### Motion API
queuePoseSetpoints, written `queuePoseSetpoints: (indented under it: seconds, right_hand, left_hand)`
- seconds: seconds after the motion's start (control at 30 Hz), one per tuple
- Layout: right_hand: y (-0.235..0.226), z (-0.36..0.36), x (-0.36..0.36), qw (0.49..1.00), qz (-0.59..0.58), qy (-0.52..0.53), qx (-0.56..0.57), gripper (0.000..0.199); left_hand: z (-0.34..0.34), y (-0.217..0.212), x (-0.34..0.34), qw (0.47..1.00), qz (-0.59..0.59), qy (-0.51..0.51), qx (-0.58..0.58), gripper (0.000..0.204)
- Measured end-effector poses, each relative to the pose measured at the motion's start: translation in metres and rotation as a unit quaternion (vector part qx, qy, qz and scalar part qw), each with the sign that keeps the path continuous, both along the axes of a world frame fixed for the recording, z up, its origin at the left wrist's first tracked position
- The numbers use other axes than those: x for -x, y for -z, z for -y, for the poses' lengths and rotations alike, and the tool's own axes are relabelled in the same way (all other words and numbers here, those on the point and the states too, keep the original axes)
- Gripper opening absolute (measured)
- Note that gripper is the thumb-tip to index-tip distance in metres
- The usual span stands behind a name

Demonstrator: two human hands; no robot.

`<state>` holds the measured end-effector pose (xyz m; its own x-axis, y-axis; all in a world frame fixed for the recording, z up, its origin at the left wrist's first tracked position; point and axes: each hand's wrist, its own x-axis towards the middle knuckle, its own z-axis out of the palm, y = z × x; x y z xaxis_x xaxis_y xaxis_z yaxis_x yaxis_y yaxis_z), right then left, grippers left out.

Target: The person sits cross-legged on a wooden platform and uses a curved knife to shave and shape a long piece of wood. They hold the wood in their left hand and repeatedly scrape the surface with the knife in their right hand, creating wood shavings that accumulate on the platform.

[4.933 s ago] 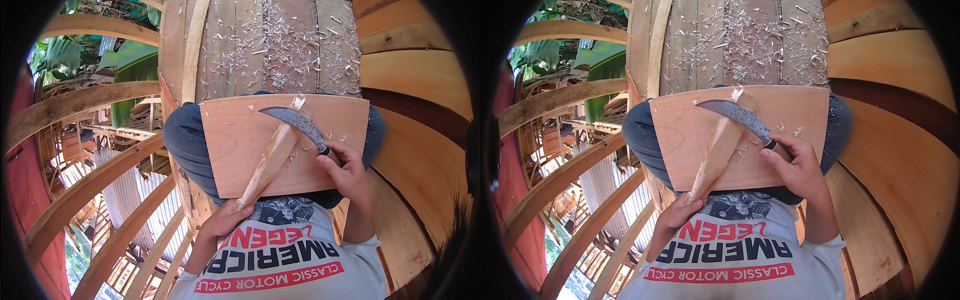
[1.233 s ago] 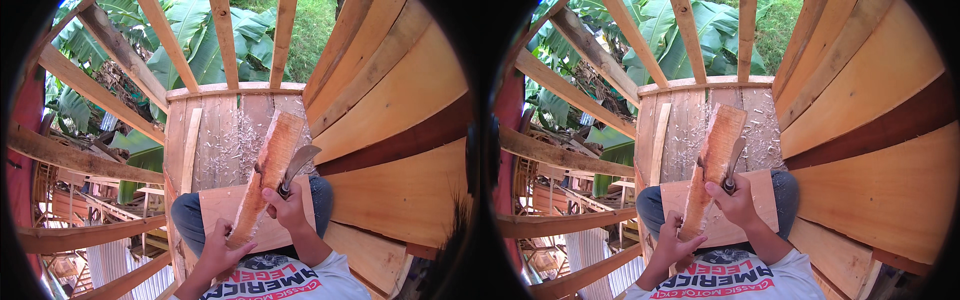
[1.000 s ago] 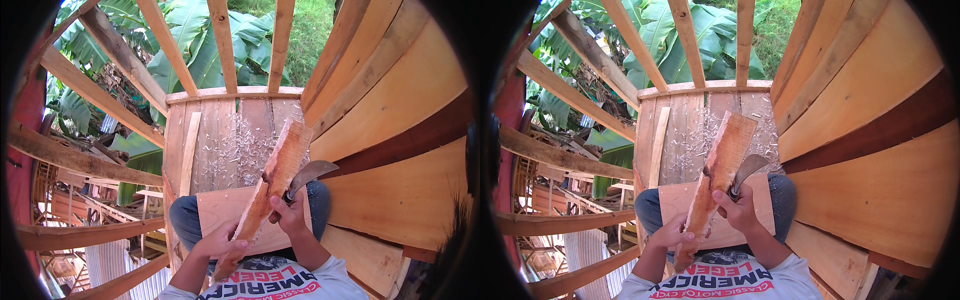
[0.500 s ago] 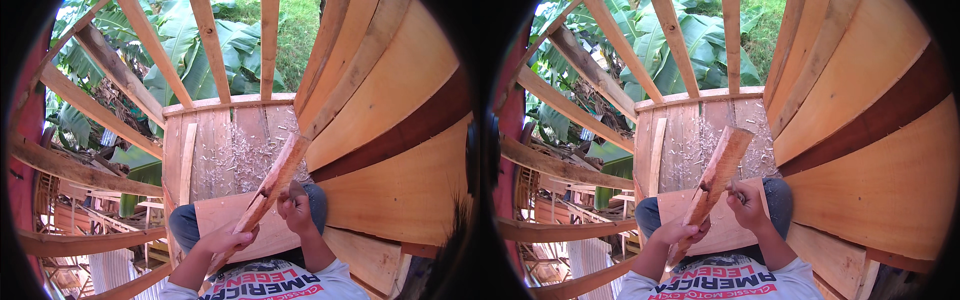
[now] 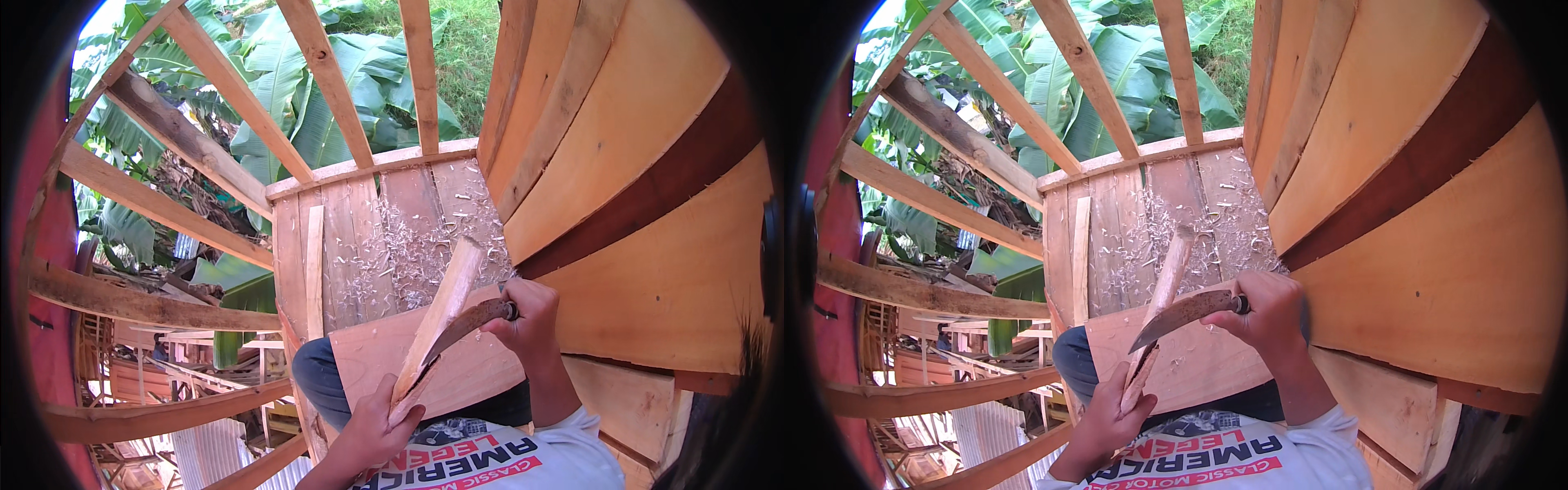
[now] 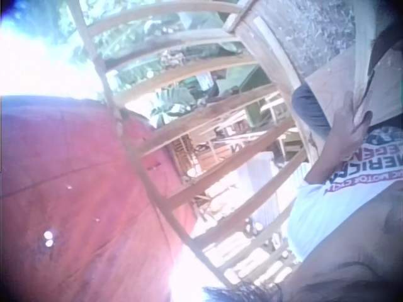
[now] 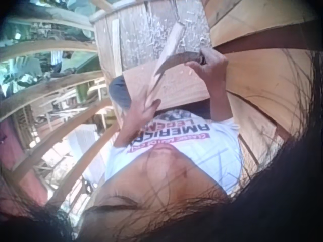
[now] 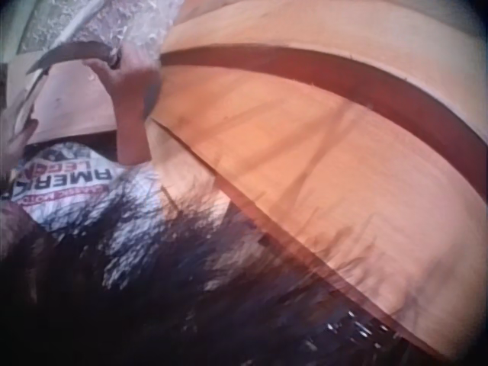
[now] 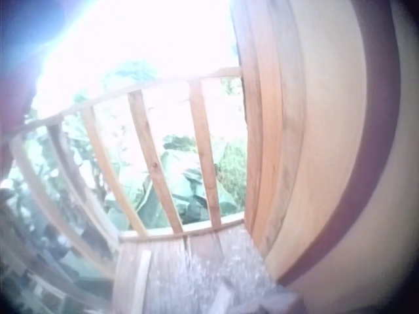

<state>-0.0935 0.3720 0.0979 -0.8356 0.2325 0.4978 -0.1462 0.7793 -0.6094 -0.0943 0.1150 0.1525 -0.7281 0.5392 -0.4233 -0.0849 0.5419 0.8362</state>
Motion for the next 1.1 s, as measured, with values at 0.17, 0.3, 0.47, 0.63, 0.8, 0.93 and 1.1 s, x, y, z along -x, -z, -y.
queuePoseSetpoints:
  seconds: [0.17, 0.3, 0.47, 0.63, 0.8, 0.93, 1.1]
  right_hand:
    - [0.011, -0.032, 0.01, 0.964, -0.025, 0.139, 0.225, 0.066]
    - [-0.001, -0.036, 0.011, 0.97, 0.003, 0.095, 0.224, 0.064]
    - [0.017, 0.031, 0.003, 0.986, 0.098, -0.07, 0.118, 0.062]
    - [0.021, 0.041, 0.006, 0.993, 0.086, -0.06, 0.056, 0.064]
    - [0.022, 0.027, 0.007, 0.997, 0.078, 0.003, -0.024, 0.069]
    - [0.035, 0.014, 0.014, 0.993, 0.075, 0.067, 0.059, 0.068]
    - [0.019, -0.042, 0.021, 0.973, 0.07, 0.116, 0.187, 0.063]
  left_hand:
    - [0.003, 0.001, -0.014, 0.996, 0.064, 0.045, 0.038, 0.029]
    - [0.025, 0.037, -0.033, 0.998, 0.032, 0.026, 0.036, 0.028]
    - [0.041, 0.034, -0.019, 0.996, -0.008, -0.088, 0.016, 0.029]
    - [0.02, 0.011, -0.012, 0.995, -0.012, -0.069, 0.073, 0.033]
    - [0.014, 0.022, -0.012, 0.995, -0.019, -0.071, 0.073, 0.033]
    - [0.017, 0.025, -0.022, 0.995, -0.033, -0.036, 0.088, 0.028]
    - [0.039, 0.043, -0.042, 0.993, 0.029, -0.058, 0.098, 0.028]
